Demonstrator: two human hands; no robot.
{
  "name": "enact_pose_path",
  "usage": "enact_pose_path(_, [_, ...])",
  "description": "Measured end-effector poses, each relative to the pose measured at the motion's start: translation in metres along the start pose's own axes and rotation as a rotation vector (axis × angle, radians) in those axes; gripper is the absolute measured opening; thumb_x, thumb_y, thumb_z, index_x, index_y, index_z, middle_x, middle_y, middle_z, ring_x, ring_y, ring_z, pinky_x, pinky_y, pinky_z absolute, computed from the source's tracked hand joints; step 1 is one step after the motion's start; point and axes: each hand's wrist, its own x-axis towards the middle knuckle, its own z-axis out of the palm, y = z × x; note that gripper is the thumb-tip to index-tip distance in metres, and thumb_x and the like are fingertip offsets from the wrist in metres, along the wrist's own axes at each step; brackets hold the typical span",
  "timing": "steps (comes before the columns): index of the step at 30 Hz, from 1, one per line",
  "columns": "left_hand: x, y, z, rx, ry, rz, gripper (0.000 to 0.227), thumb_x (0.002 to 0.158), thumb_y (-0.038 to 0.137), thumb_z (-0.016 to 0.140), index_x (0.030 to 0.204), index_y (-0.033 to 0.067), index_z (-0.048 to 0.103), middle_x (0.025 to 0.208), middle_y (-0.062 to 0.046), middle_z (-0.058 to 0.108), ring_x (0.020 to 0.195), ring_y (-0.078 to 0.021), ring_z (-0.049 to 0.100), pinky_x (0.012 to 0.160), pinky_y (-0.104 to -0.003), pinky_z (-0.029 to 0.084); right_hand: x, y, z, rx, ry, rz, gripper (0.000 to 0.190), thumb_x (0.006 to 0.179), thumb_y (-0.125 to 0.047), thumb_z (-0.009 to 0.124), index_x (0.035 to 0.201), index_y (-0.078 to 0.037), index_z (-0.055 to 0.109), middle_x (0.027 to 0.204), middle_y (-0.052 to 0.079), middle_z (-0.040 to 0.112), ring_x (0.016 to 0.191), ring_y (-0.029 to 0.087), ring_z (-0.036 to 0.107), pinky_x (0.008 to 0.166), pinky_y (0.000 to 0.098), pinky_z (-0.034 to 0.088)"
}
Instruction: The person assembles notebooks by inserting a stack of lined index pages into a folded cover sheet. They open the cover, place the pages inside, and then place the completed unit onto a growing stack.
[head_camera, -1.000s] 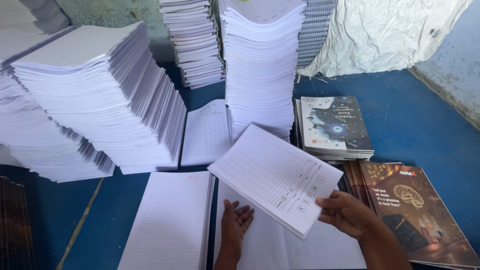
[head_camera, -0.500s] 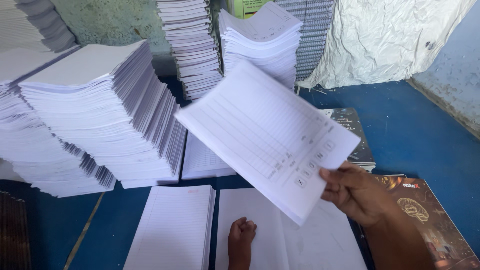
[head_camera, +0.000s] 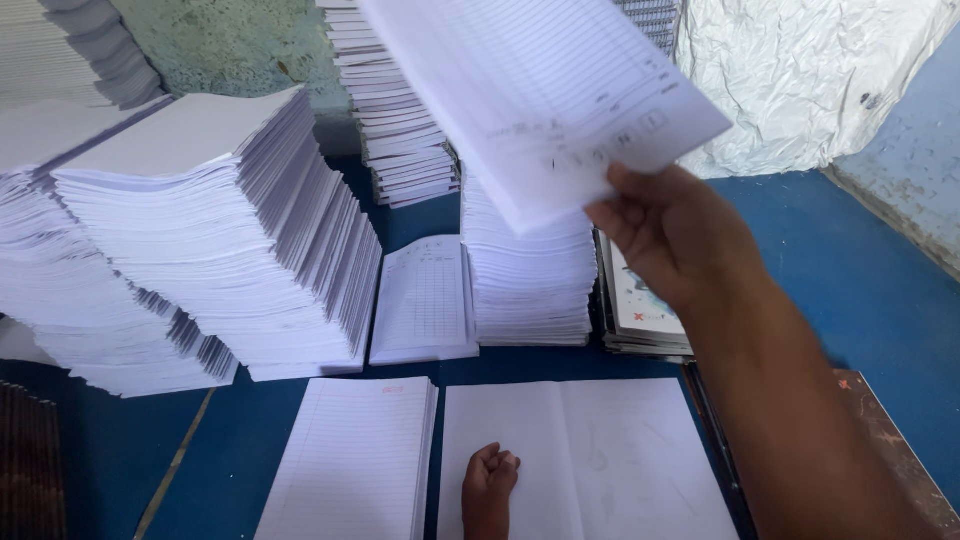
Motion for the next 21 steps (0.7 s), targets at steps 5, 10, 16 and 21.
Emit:
enact_pose_path(5, [0.014, -0.014, -0.002, -0.016, -0.004, -0.027, 0.055, 0.09, 0.015, 0.063, 0.139, -0.0053, 0.049, 0.121, -0.019, 0.068, 0.117, -0.0247, 0.07, 0.101, -0.032, 0.055, 0.027, -0.012, 0.016, 0.066, 0.045, -0.031, 0.023, 0.1, -0.002, 0.057, 0.12, 0.009, 0.057, 0.108, 0.015, 0.067, 0.092, 0.019, 0.072, 0.082, 0.0262, 0.066])
enact_pose_path(10, [0.047, -0.049, -0.007, -0.129, -0.02, -0.029, 0.055, 0.088, 0.009, 0.065, 0.138, -0.0072, 0.05, 0.121, -0.021, 0.067, 0.116, -0.0288, 0.071, 0.099, -0.035, 0.057, 0.043, -0.013, 0.024, 0.064, 0.144, -0.029, 0.026, 0.097, -0.001, 0.057, 0.121, 0.01, 0.054, 0.11, 0.017, 0.066, 0.091, 0.019, 0.073, 0.081, 0.028, 0.063])
enact_pose_path(16, [0.093, -0.091, -0.018, -0.098, -0.068, -0.081, 0.055, 0.09, 0.008, 0.065, 0.14, -0.0064, 0.046, 0.125, -0.025, 0.066, 0.12, -0.0328, 0.07, 0.104, -0.041, 0.058, 0.065, -0.013, 0.03, 0.06, 0.193, -0.022, 0.029, 0.096, 0.0, 0.058, 0.123, 0.009, 0.052, 0.111, 0.018, 0.065, 0.092, 0.019, 0.072, 0.083, 0.0285, 0.063])
enact_pose_path(21, [0.109, -0.11, -0.019, -0.083, -0.068, -0.109, 0.056, 0.092, 0.009, 0.061, 0.143, -0.0047, 0.044, 0.131, -0.024, 0.063, 0.128, -0.0342, 0.066, 0.106, -0.041, 0.056, 0.086, -0.014, 0.031, 0.069, 0.221, -0.011, 0.03, 0.096, 0.0, 0.058, 0.124, 0.009, 0.052, 0.112, 0.018, 0.065, 0.094, 0.021, 0.072, 0.084, 0.0298, 0.063])
